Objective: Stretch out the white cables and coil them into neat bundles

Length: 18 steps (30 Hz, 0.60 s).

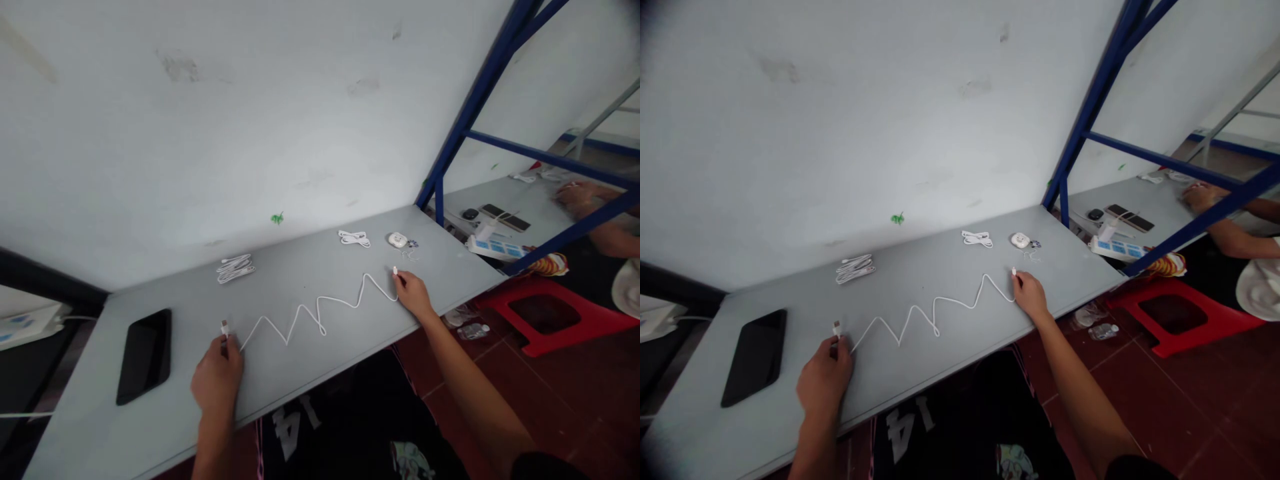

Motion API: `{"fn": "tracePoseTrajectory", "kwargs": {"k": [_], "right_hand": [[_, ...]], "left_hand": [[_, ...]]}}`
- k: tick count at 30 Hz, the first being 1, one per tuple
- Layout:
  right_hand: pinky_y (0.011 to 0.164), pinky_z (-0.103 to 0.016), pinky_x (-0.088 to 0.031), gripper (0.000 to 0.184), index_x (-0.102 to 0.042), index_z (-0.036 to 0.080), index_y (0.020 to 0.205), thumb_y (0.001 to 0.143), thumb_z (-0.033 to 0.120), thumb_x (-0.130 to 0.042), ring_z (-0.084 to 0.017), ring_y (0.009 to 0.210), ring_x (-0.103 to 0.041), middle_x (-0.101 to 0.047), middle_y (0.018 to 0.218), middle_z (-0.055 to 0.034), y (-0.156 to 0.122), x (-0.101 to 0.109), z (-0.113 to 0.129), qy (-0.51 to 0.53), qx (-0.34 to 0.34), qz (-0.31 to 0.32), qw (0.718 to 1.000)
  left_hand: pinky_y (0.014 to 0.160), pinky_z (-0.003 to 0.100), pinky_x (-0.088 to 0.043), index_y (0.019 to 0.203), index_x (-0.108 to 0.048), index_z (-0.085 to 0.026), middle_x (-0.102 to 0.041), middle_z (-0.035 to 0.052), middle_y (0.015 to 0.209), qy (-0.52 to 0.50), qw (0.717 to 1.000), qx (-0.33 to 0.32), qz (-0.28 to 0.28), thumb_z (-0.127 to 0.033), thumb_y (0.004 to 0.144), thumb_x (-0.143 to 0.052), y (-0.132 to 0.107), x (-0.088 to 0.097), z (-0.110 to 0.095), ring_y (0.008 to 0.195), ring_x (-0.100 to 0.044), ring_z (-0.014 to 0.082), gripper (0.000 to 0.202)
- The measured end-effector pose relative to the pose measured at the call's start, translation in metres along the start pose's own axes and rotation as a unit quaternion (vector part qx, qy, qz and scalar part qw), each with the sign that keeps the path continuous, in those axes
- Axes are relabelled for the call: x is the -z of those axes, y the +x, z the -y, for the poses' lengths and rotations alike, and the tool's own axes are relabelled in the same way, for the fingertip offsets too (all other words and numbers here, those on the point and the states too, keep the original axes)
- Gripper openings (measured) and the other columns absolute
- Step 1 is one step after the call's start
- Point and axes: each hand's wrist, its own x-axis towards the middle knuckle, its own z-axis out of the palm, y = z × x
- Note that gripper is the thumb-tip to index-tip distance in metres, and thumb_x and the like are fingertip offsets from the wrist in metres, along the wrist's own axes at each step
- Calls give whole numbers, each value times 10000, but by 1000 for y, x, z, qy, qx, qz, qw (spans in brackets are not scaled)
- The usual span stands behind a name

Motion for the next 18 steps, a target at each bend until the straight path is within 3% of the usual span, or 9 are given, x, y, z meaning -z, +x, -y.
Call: {"fn": "tracePoseTrajectory", "kwargs": {"k": [11, 14, 18], "right_hand": [[711, -304, -396, 336, -676, 156, 963, 961, 350, -401, -216, 784, -594, -696, 897, -112, -1, 2, 12, -59, -11, 13, 998], [737, -318, -400, 297, -665, 139, 993, 947, 291, -414, -228, 800, -586, -685, 888, -120, -7, -5, 38, -90, 5, 24, 996], [828, -332, -416, 292, -647, 130, 1090, 942, 222, -413, -239, 898, -594, -685, 977, -122, -27, -28, 95, -57, 80, 68, 993]], "left_hand": [[632, 330, -402, 1166, -633, -225, -745, 102, 1016, 28, 1000, -7, -2, -444, 952, -413, -4, 3, -9, 861, -679, 302, 377], [634, 332, -407, 1145, -629, -209, -741, 104, 997, 31, 999, -32, -11, -422, 954, -414, -7, -5, -18, 834, -678, 290, 358], [729, 345, -440, 1120, -630, -152, -727, 125, 967, 20, 992, -120, -32, -329, 943, -449, -25, -24, -46, 851, -673, 264, 309]]}}
